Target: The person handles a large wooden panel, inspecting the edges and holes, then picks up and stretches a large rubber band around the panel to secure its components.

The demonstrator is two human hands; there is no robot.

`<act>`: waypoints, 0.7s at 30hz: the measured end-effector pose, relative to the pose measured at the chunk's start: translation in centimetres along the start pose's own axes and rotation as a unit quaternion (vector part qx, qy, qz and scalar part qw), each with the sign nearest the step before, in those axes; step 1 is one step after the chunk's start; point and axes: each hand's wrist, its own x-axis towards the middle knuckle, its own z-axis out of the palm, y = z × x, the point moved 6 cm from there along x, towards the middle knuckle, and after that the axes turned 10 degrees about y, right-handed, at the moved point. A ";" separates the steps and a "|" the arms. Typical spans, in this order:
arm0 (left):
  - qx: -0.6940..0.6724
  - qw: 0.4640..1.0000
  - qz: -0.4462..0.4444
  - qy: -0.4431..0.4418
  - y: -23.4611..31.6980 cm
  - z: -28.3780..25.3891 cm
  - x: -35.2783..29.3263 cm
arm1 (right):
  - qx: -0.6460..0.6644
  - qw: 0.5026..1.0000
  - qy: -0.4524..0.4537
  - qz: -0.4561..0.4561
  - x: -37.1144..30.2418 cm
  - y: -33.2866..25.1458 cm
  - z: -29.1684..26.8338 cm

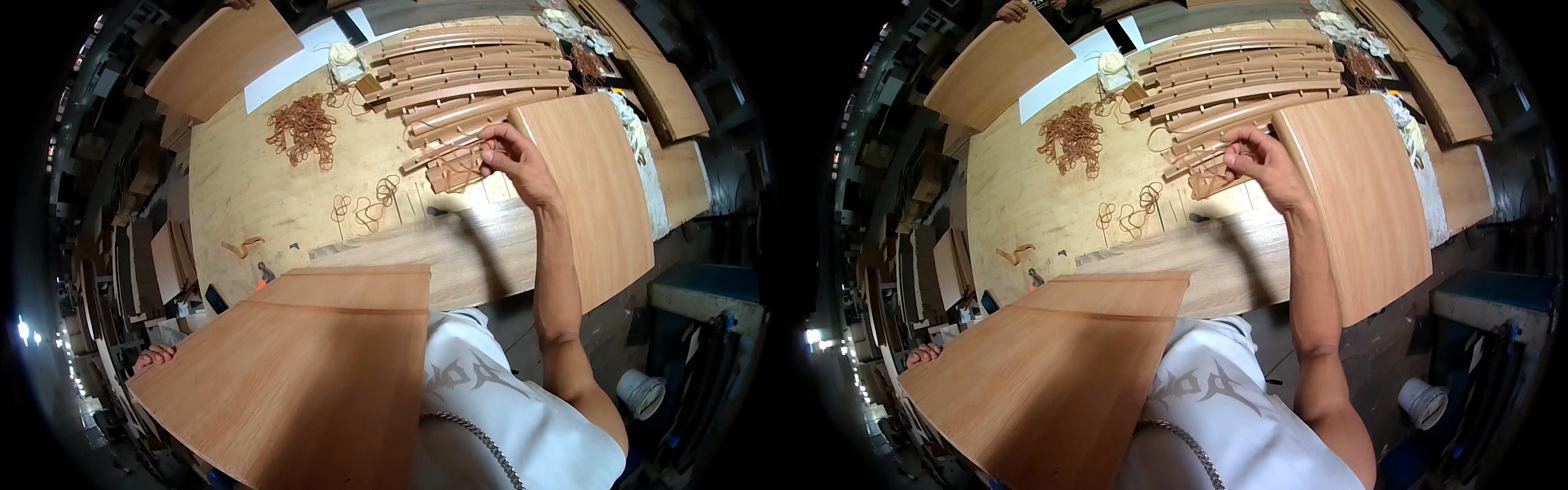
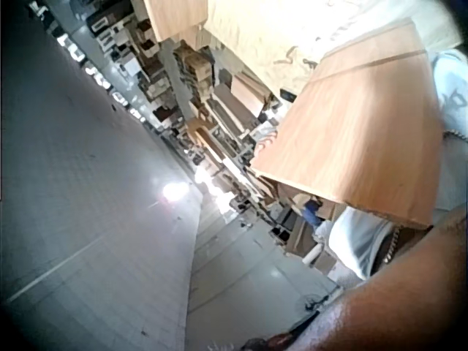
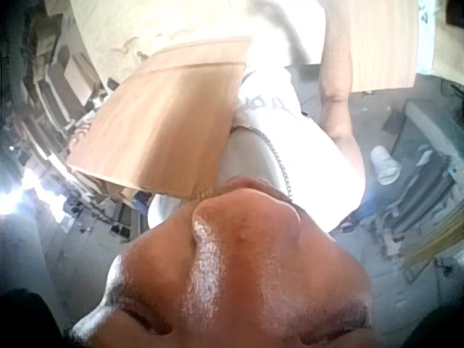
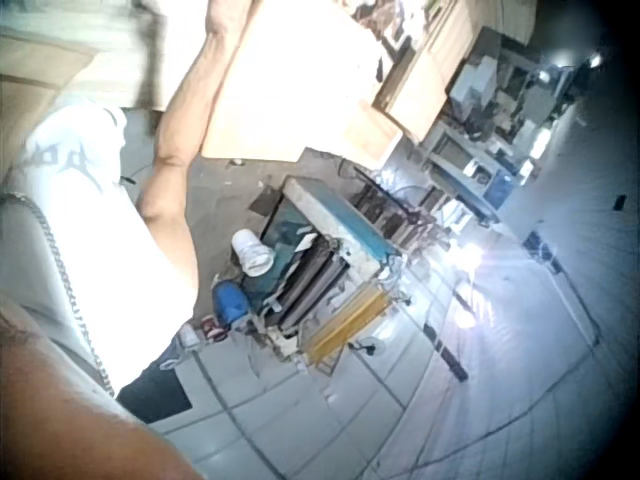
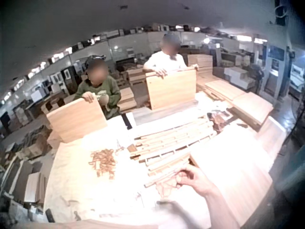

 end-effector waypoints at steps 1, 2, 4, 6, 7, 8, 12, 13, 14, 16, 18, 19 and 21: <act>0.001 1.000 0.002 0.001 0.0 0.1 -0.2 | -0.014 1.000 0.004 -0.003 0.6 -0.8 -0.3; 0.000 1.000 0.006 0.000 0.0 0.2 -0.3 | -0.008 1.000 0.006 -0.008 1.0 -1.5 -0.4; 0.001 1.000 0.011 0.003 -0.1 0.1 -0.7 | 0.004 1.000 0.016 0.011 1.6 -2.2 -1.0; 0.003 1.000 0.012 0.008 -0.2 -0.1 -0.8 | 0.014 0.999 0.041 0.034 1.9 -2.2 -1.8; 0.001 1.000 0.013 0.008 -0.4 -0.3 -1.1 | 0.068 0.996 0.035 0.052 1.9 -2.0 -1.9; 0.001 1.000 0.014 0.010 -0.4 -0.4 -1.2 | 0.122 0.990 0.029 0.070 2.0 -1.7 -2.1; 0.009 1.000 0.009 0.013 -0.5 -0.7 -1.0 | 0.182 0.979 0.046 0.079 2.5 1.5 -2.1; 0.015 1.000 0.007 0.012 -0.3 -0.4 -0.9 | 0.195 0.977 0.044 0.078 2.3 2.3 -1.5; 0.018 1.000 0.006 0.013 -0.1 -0.3 -0.8 | 0.198 0.976 0.032 0.083 2.4 3.8 -1.0; 0.024 1.000 0.003 0.012 -0.2 -0.1 -0.1 | 0.144 0.982 0.079 0.090 3.1 8.0 -0.1; 0.028 1.000 0.001 0.010 -0.3 0.1 0.8 | 0.015 0.990 0.116 0.076 4.0 12.9 0.5; 0.031 0.999 -0.001 0.009 -0.4 0.1 1.2 | -0.067 0.986 0.133 0.068 4.4 15.6 0.9; 0.030 1.000 -0.002 0.007 -0.9 -0.1 2.3 | -0.199 0.965 0.167 0.034 5.5 21.0 2.2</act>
